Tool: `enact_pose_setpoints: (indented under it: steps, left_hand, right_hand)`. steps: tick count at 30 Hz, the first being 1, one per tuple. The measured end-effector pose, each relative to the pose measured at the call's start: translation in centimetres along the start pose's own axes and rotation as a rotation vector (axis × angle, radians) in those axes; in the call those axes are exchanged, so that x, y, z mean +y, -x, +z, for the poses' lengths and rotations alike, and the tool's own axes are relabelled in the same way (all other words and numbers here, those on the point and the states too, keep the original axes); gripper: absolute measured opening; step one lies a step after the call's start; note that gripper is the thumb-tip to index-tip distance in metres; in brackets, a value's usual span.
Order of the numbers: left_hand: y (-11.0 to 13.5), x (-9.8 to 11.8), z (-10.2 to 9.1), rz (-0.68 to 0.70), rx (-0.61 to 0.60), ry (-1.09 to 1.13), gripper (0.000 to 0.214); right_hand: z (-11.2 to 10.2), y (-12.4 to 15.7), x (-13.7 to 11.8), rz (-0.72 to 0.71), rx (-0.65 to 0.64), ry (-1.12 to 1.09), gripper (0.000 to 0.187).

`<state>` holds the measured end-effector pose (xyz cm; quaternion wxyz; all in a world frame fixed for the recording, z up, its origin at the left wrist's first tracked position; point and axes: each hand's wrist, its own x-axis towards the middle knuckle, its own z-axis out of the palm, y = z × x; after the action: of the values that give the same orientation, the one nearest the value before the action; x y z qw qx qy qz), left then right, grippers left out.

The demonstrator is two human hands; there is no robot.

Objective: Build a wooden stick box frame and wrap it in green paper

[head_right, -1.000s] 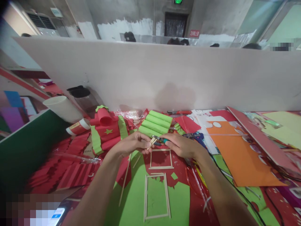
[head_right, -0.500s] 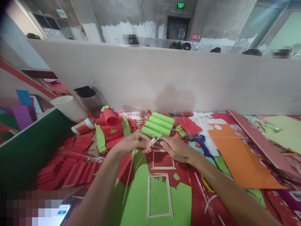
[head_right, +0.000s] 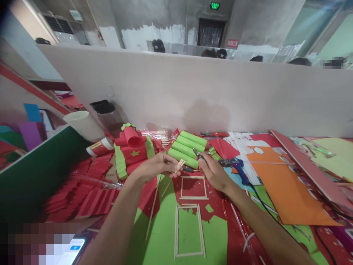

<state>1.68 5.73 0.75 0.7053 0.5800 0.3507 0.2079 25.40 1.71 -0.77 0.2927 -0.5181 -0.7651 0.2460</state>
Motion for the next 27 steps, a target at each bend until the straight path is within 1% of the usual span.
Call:
enact_pose_setpoints:
  steps: [3,7,10,12,15,19,21,23,24,27]
  left_hand:
    - [0.0,0.2,0.2,-0.006,0.003,-0.004,0.021]
    - [-0.3,0.2,0.4,-0.023,0.041,-0.044,0.017]
    - [-0.4,0.1,0.4,-0.033,0.068,-0.129,0.016]
    - [-0.5,0.0,0.4,-0.049,0.075,-0.18,0.017]
    - [-0.7,-0.2,0.4,-0.082,0.073,-0.191,0.018]
    - [-1.0,-0.4,0.7,-0.094,0.085,-0.179,0.017]
    - [-1.0,-0.3,0.8,-0.092,0.078,-0.185,0.018]
    - [-1.0,-0.2,0.9,-0.08,0.052,-0.179,0.02]
    - [-1.0,-0.2,1.0,-0.071,0.036,-0.168,0.021]
    - [-1.0,-0.2,1.0,-0.044,0.008,-0.118,0.022]
  right_hand:
    - [-1.2,0.6,0.1,0.01,0.003,0.128,0.036]
    - [-2.2,1.5,0.8,0.064,-0.056,0.446,0.043]
    - [-2.1,2.2,1.6,0.152,-0.147,0.667,0.048]
    - [-1.8,2.5,1.9,0.236,-0.219,0.781,0.045]
    - [-1.4,2.9,2.2,0.324,-0.287,0.872,0.04]
    - [-1.6,3.2,1.8,0.322,-0.282,0.903,0.035]
    - [-1.7,3.0,1.1,0.279,-0.221,0.866,0.029]
    - [-1.7,2.4,0.0,0.211,-0.112,0.71,0.026]
    - [-1.5,2.0,-0.6,0.187,-0.051,0.57,0.026]
    - [-0.2,0.7,-2.0,0.131,0.069,0.019,0.032]
